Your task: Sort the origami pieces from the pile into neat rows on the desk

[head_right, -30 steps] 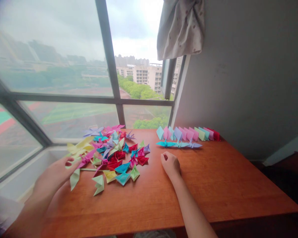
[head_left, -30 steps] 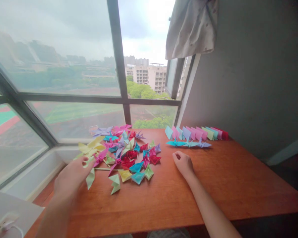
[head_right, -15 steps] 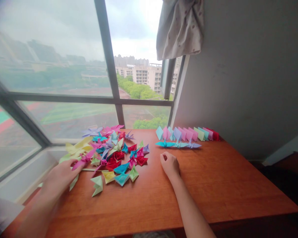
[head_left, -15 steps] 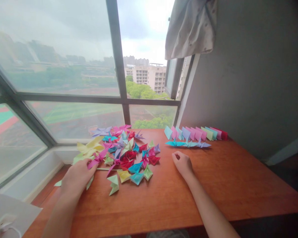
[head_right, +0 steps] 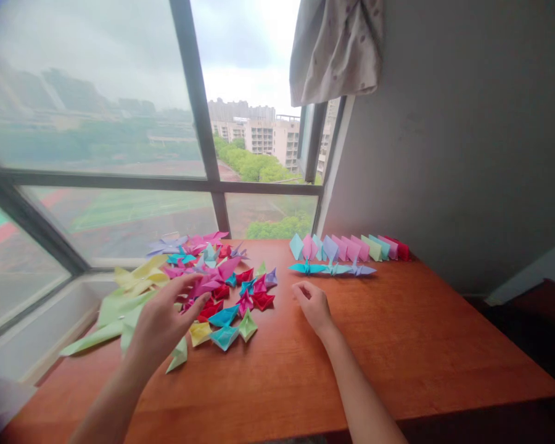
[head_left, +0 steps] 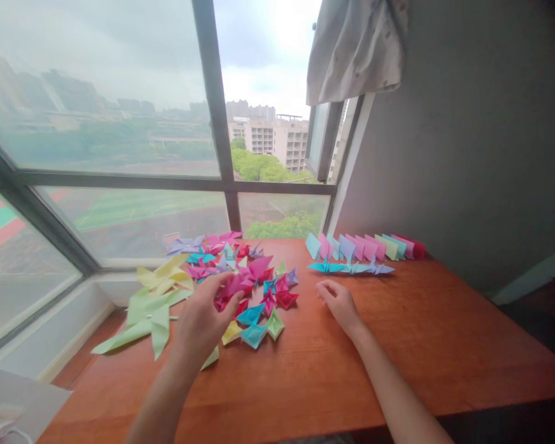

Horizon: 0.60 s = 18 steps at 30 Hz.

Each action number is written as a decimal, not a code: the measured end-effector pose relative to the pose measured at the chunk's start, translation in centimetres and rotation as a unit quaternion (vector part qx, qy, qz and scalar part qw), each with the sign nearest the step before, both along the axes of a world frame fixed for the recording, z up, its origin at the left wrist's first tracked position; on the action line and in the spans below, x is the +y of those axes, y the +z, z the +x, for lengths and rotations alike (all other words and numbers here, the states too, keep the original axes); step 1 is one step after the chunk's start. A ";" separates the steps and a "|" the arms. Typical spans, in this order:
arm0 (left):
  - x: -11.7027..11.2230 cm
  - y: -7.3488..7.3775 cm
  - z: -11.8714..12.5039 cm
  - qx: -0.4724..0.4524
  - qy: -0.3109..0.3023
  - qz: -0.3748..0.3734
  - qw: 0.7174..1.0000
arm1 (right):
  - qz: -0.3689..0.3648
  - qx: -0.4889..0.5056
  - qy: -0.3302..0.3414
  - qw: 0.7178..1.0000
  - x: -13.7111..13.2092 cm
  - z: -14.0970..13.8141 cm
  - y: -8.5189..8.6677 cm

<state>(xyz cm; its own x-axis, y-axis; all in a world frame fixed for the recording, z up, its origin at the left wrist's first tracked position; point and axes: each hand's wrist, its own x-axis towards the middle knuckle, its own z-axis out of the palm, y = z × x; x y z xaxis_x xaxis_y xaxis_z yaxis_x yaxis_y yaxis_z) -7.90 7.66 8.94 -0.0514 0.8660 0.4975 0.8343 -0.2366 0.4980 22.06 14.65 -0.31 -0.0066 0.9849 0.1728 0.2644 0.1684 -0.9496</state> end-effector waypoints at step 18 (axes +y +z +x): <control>2.4 -3.4 9.7 -0.132 -0.216 -0.120 0.960 | -0.067 0.183 0.088 0.977 -0.9 -0.6 1.4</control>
